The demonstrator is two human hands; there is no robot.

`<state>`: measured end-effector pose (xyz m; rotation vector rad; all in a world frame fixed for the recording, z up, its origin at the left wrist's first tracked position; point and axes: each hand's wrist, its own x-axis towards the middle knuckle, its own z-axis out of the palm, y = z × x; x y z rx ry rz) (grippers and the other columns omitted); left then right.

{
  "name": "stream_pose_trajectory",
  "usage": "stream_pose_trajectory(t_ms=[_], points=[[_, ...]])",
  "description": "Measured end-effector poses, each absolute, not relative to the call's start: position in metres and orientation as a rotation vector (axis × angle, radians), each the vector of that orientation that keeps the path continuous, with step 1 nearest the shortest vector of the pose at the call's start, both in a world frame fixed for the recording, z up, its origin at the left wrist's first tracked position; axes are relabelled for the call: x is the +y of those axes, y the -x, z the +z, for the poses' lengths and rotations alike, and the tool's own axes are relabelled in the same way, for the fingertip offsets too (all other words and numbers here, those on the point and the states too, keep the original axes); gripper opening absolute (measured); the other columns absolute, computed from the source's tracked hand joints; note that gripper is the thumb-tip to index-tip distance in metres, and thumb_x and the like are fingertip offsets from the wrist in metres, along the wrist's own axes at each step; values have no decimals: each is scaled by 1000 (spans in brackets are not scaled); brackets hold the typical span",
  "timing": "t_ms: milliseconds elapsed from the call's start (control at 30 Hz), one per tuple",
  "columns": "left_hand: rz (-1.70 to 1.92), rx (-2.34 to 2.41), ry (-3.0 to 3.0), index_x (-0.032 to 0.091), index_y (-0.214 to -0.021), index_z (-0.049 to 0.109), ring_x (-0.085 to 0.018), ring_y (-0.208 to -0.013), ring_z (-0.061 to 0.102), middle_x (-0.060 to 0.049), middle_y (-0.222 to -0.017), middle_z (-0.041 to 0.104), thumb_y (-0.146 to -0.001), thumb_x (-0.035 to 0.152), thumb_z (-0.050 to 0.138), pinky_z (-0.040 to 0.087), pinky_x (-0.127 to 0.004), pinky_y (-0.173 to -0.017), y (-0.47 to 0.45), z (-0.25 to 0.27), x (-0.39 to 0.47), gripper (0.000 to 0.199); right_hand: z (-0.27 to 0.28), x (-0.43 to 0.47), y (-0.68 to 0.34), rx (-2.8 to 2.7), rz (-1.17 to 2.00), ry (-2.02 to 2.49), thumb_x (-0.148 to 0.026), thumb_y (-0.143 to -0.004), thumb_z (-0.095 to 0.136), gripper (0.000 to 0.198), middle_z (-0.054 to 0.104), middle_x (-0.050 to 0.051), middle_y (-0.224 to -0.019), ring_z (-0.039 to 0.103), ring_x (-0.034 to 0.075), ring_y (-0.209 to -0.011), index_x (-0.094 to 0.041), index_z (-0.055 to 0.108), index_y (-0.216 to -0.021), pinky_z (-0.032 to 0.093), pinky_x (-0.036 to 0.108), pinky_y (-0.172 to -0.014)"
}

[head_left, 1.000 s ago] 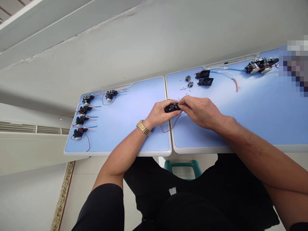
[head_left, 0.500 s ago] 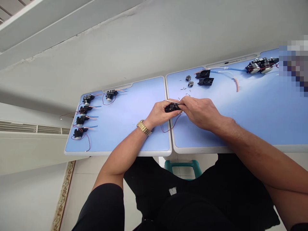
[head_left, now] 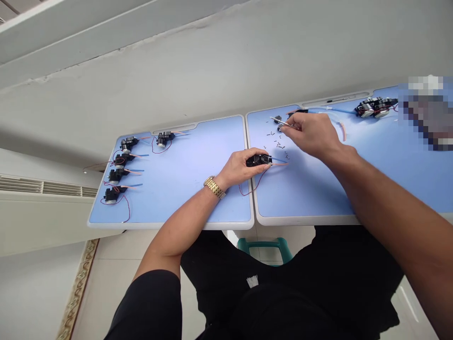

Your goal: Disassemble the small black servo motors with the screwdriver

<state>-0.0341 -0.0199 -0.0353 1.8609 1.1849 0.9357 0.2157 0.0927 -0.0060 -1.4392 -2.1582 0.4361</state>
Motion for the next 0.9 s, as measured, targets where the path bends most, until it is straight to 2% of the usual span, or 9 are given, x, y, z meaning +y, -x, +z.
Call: stream_pose_trajectory(t_ms=[267,467,600,733,833,900], points=[[954,1142,-1844,23,-127,85,-22,-112,83,-7,-123,89,-102,48,88,65,-37,-106,30,-36,-18,36,-18,152,-172,-2473,184,1638,-34,-102,68,30,87,14,-104,75,41,-109,-27,92,-118,48,46,-86],[948,1152,-1841,24,-127,85,-22,-113,83,-6,-123,89,-103,46,87,65,-38,-108,28,-35,-19,33,-15,148,-168,-2537,87,1692,-39,-110,58,38,89,16,-111,77,43,-114,-26,92,-122,49,49,-92],[946,1146,-1823,24,-127,84,-22,-112,83,-6,-122,89,-102,49,87,65,-39,-107,29,-34,-20,35,4,133,-182,-2374,195,1627,-40,-114,52,40,88,17,-105,77,41,-105,-25,89,-120,50,49,-89],[920,1157,-1822,24,-127,85,-22,-109,83,-6,-121,89,-102,50,85,65,-39,-104,30,-32,-20,35,17,98,-207,-2193,329,1411,-43,-114,55,38,80,10,-86,71,31,-82,-27,81,-91,50,46,-80],[903,1177,-1798,25,-129,84,-23,-114,83,-6,-125,89,-101,51,87,64,-40,-109,32,-31,-20,38,14,71,-219,-2104,531,1260,-48,-114,56,41,67,4,-70,61,25,-68,-28,80,-88,47,42,-72],[907,1188,-1776,25,-130,84,-24,-118,82,-7,-129,88,-99,52,89,63,-41,-112,35,-31,-19,42,9,60,-221,-2076,679,1155,-48,-113,57,41,68,3,-71,61,22,-68,-27,77,-84,47,40,-71]])
